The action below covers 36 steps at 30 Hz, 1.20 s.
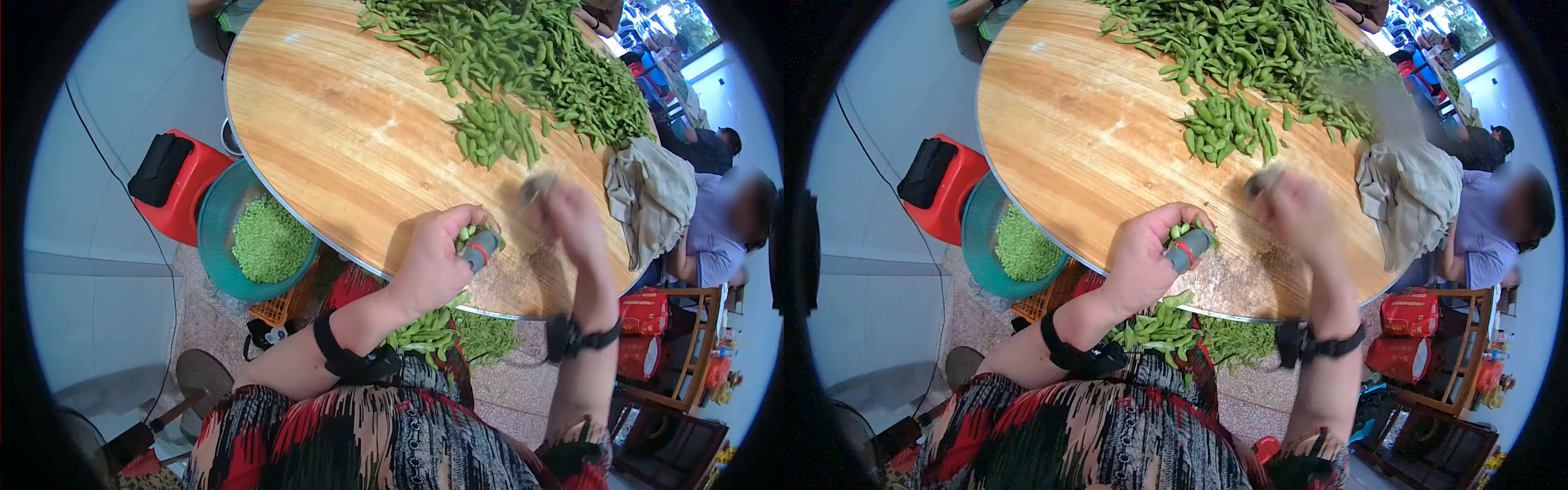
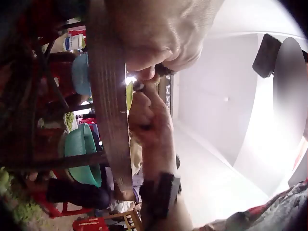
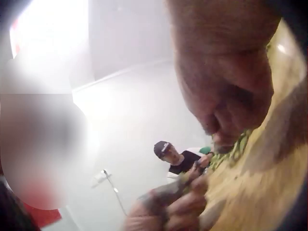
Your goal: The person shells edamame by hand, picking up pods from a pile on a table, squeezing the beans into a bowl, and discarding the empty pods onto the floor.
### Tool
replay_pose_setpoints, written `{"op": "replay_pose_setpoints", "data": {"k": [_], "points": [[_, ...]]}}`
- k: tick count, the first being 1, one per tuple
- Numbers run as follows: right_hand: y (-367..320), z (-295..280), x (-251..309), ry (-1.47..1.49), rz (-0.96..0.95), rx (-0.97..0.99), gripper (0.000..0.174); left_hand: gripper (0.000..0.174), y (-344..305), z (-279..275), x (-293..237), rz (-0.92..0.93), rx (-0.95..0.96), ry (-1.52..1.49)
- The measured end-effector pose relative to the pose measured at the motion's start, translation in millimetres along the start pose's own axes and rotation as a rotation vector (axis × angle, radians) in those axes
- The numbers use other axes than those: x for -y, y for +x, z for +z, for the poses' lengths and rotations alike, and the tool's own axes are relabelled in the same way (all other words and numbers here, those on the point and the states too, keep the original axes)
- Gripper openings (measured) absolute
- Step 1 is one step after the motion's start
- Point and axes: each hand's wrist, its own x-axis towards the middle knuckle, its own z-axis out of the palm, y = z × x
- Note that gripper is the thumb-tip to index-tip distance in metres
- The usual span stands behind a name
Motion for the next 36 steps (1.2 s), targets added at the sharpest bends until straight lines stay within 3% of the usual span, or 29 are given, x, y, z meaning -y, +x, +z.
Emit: {"op": "replay_pose_setpoints", "data": {"k": [1, 4, 5, 6, 8, 12, 14, 15, 16, 17, 18, 20, 21, 23, 26, 27, 28, 32, 36], "points": [[27, -12, -3, -0.249, -0.137, -0.177, 0.028, 0.015, 0, 0, 1, 0.008, 0.002, 0.002], [86, -36, -8, -0.428, -0.039, -0.324, 0.029, 0.016, 1, 0, 10, 0.073, 0.042, -0.028], [97, -36, -22, -0.655, -0.242, -0.380, 0.027, 0.016, 2, -1, 8, 0.075, 0.040, -0.028], [100, -31, -20, -0.879, -0.449, -0.433, 0.025, 0.016, 1, -3, 4, 0.101, 0.164, 0.074], [91, -27, -18, -0.881, -0.434, -0.373, 0.023, 0.020, 1, -9, 1, 0.121, 0.393, 0.216], [23, -10, -1, -0.859, -0.417, -0.241, 0.019, 0.019, 2, -9, -6, 0.083, 0.551, 0.214], [-4, -8, -10, -0.837, -0.379, -0.190, 0.018, 0.022, 1, -7, -16, -0.199, 0.565, 0.150], [-16, -7, -19, -0.747, -0.243, -0.189, 0.019, 0.022, 0, -7, -14, -0.198, 0.572, 0.151], [-29, -6, -25, -0.655, -0.109, -0.188, 0.021, 0.025, 0, -6, -11, -0.036, 0.491, 0.235], [-43, -3, -26, -0.657, -0.107, -0.192, 0.021, 0.028, -1, -5, -8, 0.126, 0.405, 0.314], [-56, 3, -25, -0.323, -0.061, -0.178, 0.020, 0.028, -1, -4, -8, 0.127, 0.407, 0.314], [-81, 21, -17, 0.296, 0.075, -0.135, 0.018, 0.033, 0, -3, -7, -0.131, 0.331, -0.011], [-92, 31, -10, 0.581, 0.164, -0.110, 0.017, 0.033, 1, -3, -5, -0.130, 0.333, -0.006], [-102, 47, -7, 0.827, 0.167, 0.003, 0.018, 0.036, 2, -5, 4, -0.163, 0.416, -0.298], [-105, 62, 8, 0.909, 0.203, 0.068, 0.018, 0.025, 1, -10, 6, -0.174, 0.427, -0.417], [-105, 64, 9, 0.807, 0.156, 0.081, 0.020, 0.020, 0, -12, 6, -0.172, 0.431, -0.485], [-105, 66, 10, 0.706, 0.109, 0.093, 0.024, 0.010, -2, -9, 8, -0.178, 0.317, -0.515], [-112, 69, 15, 0.722, 0.053, 0.074, 0.030, 0.007, -6, -1, 2, -0.141, 0.191, -0.559], [-114, 64, 16, 0.822, 0.106, 0.137, 0.034, 0.006, -6, 2, 3, -0.045, 0.132, -0.244]]}}
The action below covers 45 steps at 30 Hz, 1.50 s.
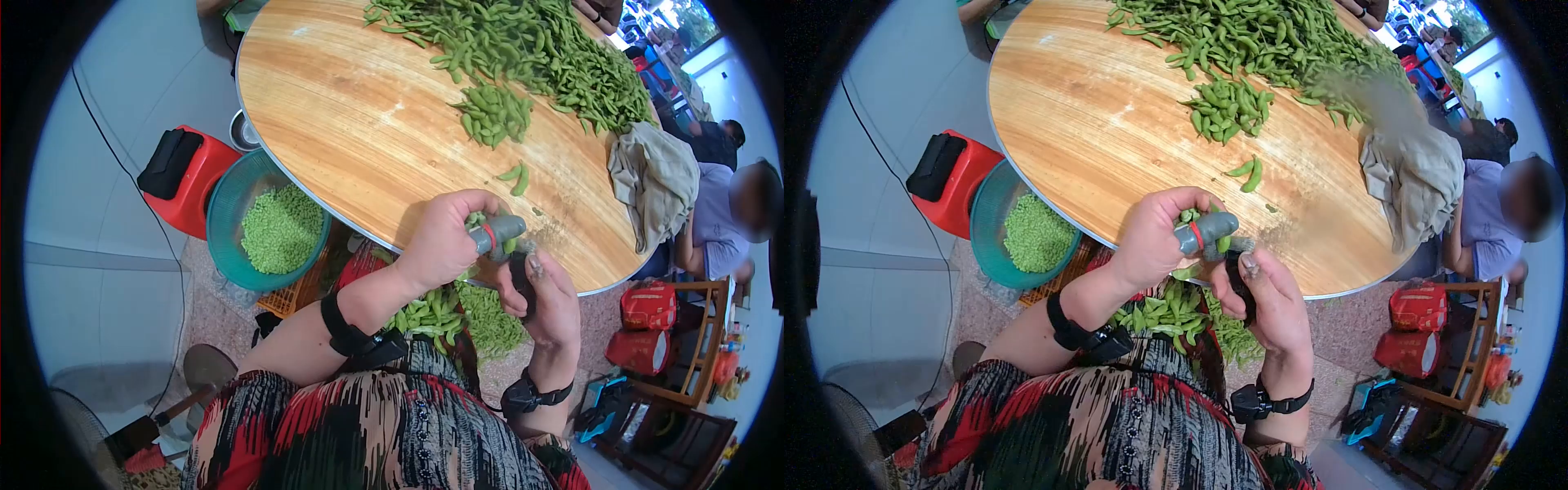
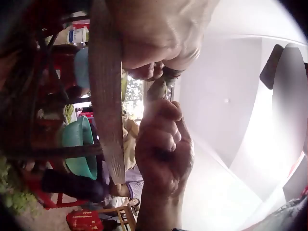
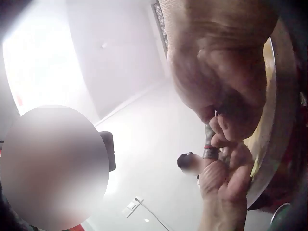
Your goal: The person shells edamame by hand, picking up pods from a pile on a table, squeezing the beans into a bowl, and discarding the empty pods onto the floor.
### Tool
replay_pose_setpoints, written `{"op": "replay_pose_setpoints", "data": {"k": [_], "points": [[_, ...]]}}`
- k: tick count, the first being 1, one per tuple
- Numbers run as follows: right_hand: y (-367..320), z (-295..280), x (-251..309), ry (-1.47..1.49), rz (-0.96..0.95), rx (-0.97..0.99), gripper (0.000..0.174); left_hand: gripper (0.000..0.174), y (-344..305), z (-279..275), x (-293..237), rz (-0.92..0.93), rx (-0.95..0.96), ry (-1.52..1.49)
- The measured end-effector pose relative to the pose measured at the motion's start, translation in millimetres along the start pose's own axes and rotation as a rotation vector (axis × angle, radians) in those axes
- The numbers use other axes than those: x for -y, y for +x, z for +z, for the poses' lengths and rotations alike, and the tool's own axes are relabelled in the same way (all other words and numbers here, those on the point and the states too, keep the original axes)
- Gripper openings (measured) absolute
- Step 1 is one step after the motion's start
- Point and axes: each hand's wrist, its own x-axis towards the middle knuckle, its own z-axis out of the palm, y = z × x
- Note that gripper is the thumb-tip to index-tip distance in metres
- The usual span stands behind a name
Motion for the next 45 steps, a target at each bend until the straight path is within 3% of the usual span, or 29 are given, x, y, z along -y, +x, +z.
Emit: {"op": "replay_pose_setpoints", "data": {"k": [5, 8, 10, 11, 13, 16, 17, 18, 19, 20, 21, 22, 23, 25, 27, 28, 29, 30, 31, 32, 34, 37, 41, 43, 45], "points": [[1, -6, -3, 0.076, 0.032, 0.048, 0.028, 0.007, 0, 2, 3, 0.136, -0.056, 0.265], [3, -7, -7, 0.026, 0.011, -0.065, 0.021, 0.009, 0, 3, -1, 0.207, -0.058, 0.342], [2, -7, -4, 0.124, 0.045, 0.000, 0.017, 0.011, 1, -1, -10, -0.129, 0.151, 0.005], [2, -5, -5, 0.129, 0.052, 0.002, 0.017, 0.011, 2, -5, -7, -0.135, 0.145, 0.004], [1, -2, -6, 0.302, 0.139, 0.055, 0.020, 0.013, 4, -13, -3, -0.177, 0.350, -0.221], [4, -6, -11, 0.413, 0.152, 0.114, 0.020, 0.010, 4, -14, -3, -0.225, 0.325, -0.219], [4, -6, -11, 0.413, 0.153, 0.114, 0.020, 0.010, 4, -12, -4, -0.231, 0.318, -0.185], [3, -5, -12, 0.184, 0.073, 0.009, 0.019, 0.010, 4, -8, -4, -0.231, 0.316, -0.187], [4, -5, -13, -0.046, -0.007, -0.094, 0.017, 0.011, 2, -3, -4, -0.060, 0.261, 0.044], [5, -3, -14, -0.048, -0.005, -0.094, 0.017, 0.013, 0, 1, -6, 0.112, 0.202, 0.274], [6, -2, -15, -0.220, -0.097, -0.154, 0.016, 0.013, -1, 3, -10, 0.113, 0.201, 0.271], [7, -2, -15, -0.391, -0.191, -0.214, 0.015, 0.016, -1, 4, -15, -0.001, 0.168, 0.243], [7, -5, -14, -0.394, -0.190, -0.215, 0.015, 0.019, -1, 4, -18, -0.115, 0.136, 0.214], [7, -12, -12, -0.089, -0.053, -0.163, 0.017, 0.021, -1, 2, -16, -0.136, 0.135, 0.143], [7, -13, -7, -0.012, -0.014, -0.135, 0.018, 0.026, 0, -2, -13, 0.105, 0.144, 0.422], [6, -12, -4, 0.066, 0.024, -0.113, 0.019, 0.026, 1, -4, -9, 0.104, 0.142, 0.421], [5, -14, 1, 0.066, 0.026, -0.113, 0.019, 0.029, 3, -5, -3, 0.216, 0.150, 0.424], [4, -18, 6, -0.111, 0.063, -0.087, 0.020, 0.031, 4, -6, 1, 0.329, 0.159, 0.427], [4, -21, 9, -0.288, 0.100, -0.060, 0.022, 0.031, 5, -6, 3, 0.328, 0.159, 0.426], [8, -23, 7, -0.289, 0.101, -0.060, 0.022, 0.035, 6, -5, 4, 0.377, 0.153, 0.507], [19, -26, 2, -0.555, -0.341, -0.308, 0.022, 0.039, 5, -2, 1, 0.423, 0.145, 0.587], [20, -9, 14, -0.468, -0.301, -0.260, 0.021, 0.045, 0, 4, -4, 0.262, 0.100, 0.641], [23, -9, -2, -0.546, -0.351, -0.324, 0.026, 0.047, 0, 6, -2, 0.370, 0.052, 0.720], [22, -7, -4, -0.481, -0.354, -0.345, 0.025, 0.044, -1, 6, 1, 0.417, 0.063, 0.723], [19, -13, -6, -0.229, -0.253, -0.271, 0.024, 0.036, 0, 5, 4, 0.601, 0.094, 0.802]]}}
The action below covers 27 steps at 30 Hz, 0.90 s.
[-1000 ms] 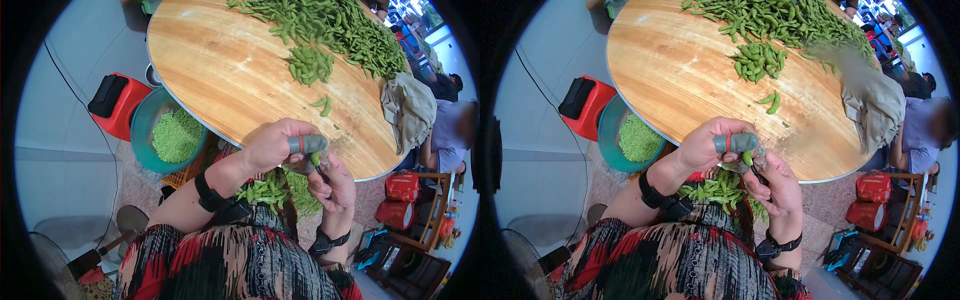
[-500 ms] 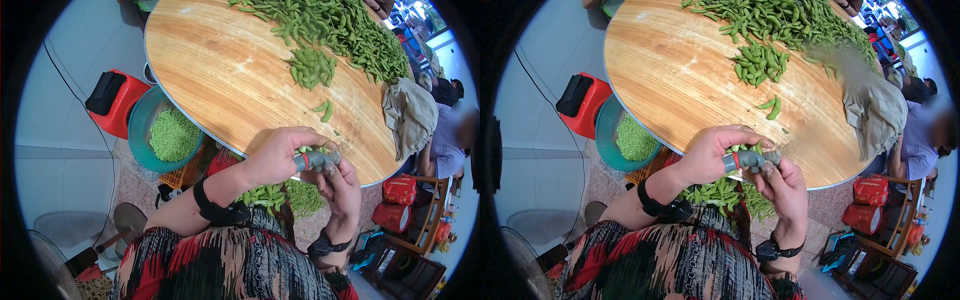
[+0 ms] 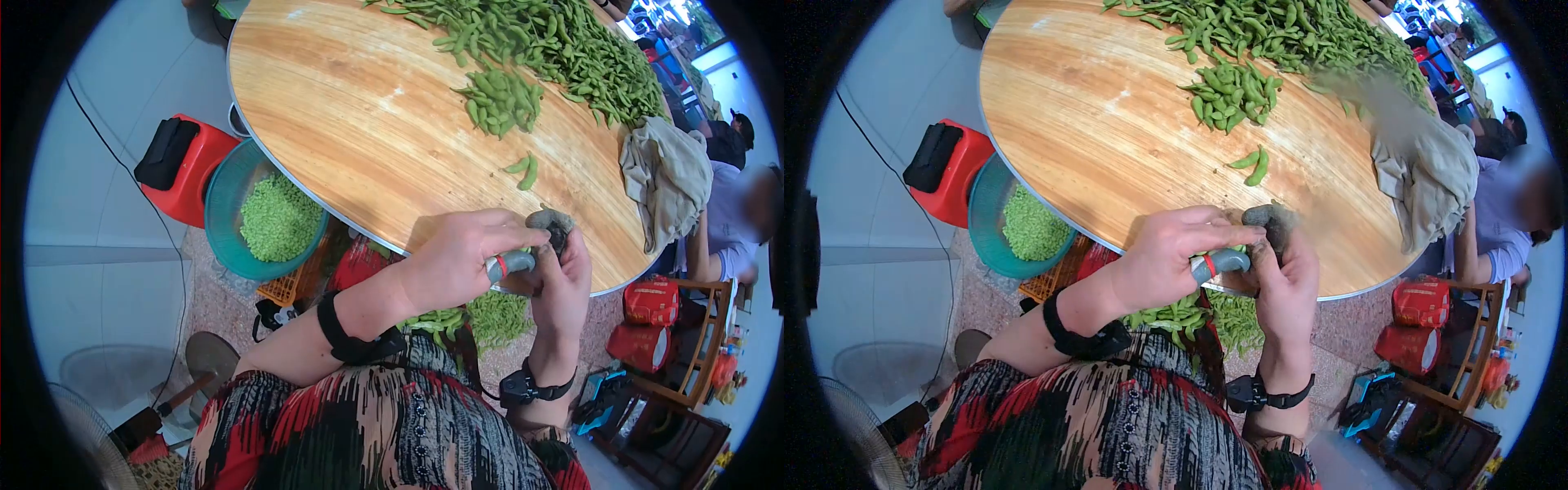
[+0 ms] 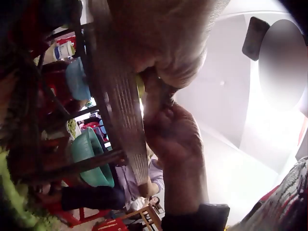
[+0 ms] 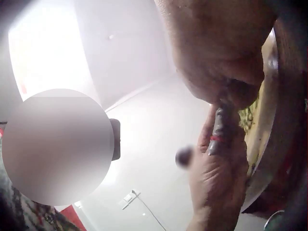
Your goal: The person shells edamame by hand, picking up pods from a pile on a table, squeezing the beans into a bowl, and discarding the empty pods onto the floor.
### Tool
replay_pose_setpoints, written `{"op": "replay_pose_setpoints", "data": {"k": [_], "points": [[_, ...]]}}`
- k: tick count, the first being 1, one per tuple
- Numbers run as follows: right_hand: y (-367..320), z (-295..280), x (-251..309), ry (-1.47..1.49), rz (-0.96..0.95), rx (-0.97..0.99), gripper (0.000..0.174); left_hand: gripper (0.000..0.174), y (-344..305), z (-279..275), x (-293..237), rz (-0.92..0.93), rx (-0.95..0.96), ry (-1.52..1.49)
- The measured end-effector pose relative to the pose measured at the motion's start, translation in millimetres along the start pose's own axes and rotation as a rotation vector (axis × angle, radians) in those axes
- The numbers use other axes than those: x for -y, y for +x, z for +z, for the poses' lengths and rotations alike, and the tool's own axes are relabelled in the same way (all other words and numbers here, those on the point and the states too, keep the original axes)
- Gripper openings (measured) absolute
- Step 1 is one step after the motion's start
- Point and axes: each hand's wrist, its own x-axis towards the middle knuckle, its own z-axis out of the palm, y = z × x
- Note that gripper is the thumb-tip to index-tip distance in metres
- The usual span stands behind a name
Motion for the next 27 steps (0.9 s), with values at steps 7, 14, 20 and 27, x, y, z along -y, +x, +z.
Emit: {"op": "replay_pose_setpoints", "data": {"k": [7, 14, 20, 27], "points": [[0, -6, -2, 0.462, 0.179, 0.112, 0.021, 0.023, -1, -4, -2, -0.054, -0.024, -0.138], [-9, -4, -10, 0.433, 0.074, 0.076, 0.016, 0.019, -1, -6, -1, -0.103, 0.125, -0.103], [-21, -37, 1, 0.185, -0.011, 0.355, 0.012, 0.015, -7, -11, 2, -0.311, 0.146, -0.228], [15, -34, 15, -0.733, -0.159, -0.037, 0.017, 0.015, -64, -109, 7, -0.493, -0.572, -0.565]]}}
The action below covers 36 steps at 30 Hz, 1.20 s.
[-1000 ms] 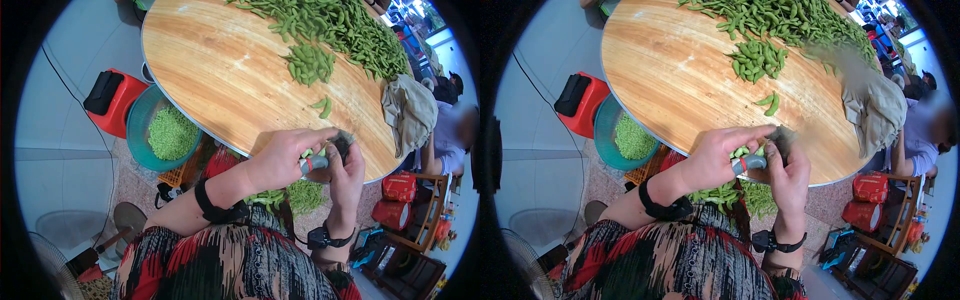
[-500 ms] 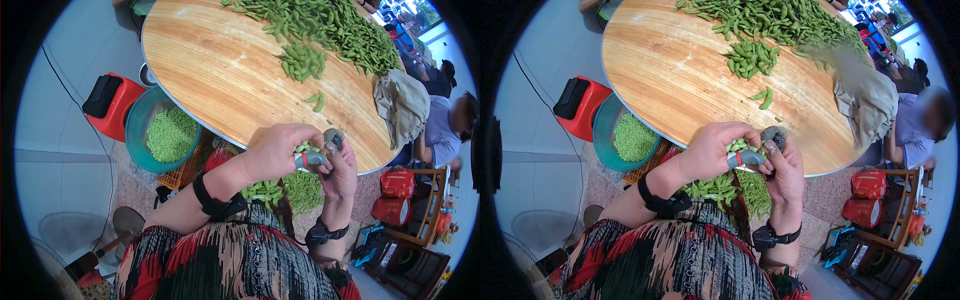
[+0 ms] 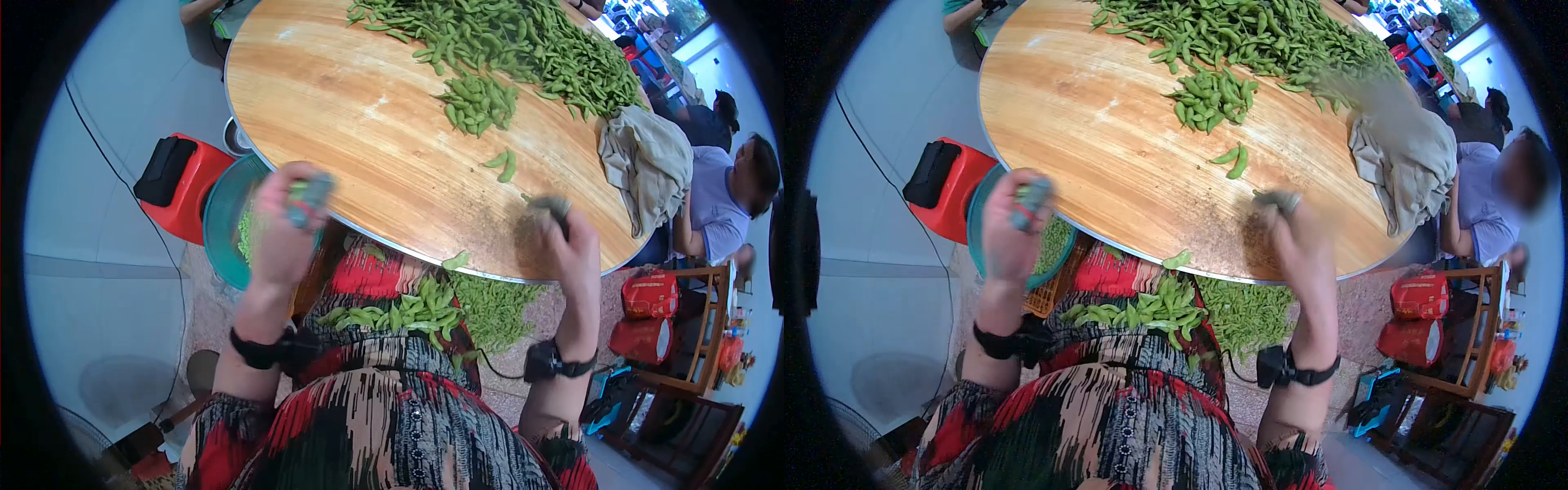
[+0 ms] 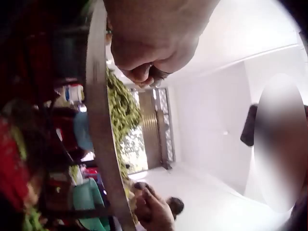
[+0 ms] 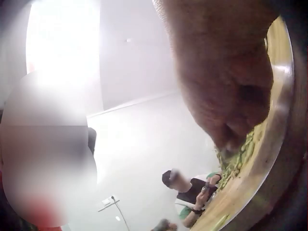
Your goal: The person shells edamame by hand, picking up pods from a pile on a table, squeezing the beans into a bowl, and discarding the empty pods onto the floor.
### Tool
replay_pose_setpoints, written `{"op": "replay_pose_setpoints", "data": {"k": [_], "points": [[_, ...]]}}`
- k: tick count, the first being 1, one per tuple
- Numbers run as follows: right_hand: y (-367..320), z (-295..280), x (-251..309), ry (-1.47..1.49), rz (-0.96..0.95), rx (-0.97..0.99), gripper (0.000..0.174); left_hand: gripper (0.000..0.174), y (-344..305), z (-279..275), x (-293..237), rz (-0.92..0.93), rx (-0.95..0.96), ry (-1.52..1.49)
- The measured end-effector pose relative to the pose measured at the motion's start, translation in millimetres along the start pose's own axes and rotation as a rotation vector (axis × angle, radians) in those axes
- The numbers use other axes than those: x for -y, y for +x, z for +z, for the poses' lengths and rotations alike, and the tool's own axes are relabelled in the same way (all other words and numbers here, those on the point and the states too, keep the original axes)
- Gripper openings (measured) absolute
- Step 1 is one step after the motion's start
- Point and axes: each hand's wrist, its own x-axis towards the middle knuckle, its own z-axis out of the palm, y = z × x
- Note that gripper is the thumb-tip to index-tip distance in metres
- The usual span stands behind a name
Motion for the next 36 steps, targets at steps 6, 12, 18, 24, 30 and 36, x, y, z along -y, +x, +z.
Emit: {"op": "replay_pose_setpoints", "data": {"k": [6, 12, 18, 24, 30, 36], "points": [[8, -12, 14, -0.256, -0.207, 0.637, 0.019, 0.015, -5, -150, 16, -0.052, -0.338, 0.467], [31, 13, 33, -0.331, -0.086, 0.078, 0.027, 0.022, -8, -97, -12, 0.196, -0.062, 1.476], [46, 40, 15, -0.505, -0.068, -0.168, 0.019, 0.012, 2, 11, -26, 0.236, 0.281, 0.814], [28, 27, -4, 0.296, 0.108, 0.031, 0.014, 0.018, 21, 85, 18, -0.116, 0.436, 0.297], [-9, 25, 23, 0.907, 0.309, 0.359, 0.020, 0.016, 30, 111, 36, -0.554, 0.603, -0.342], [-10, 29, 23, 0.912, 0.185, 0.381, 0.025, 0.007, 30, 118, 22, -0.443, 0.465, -0.202]]}}
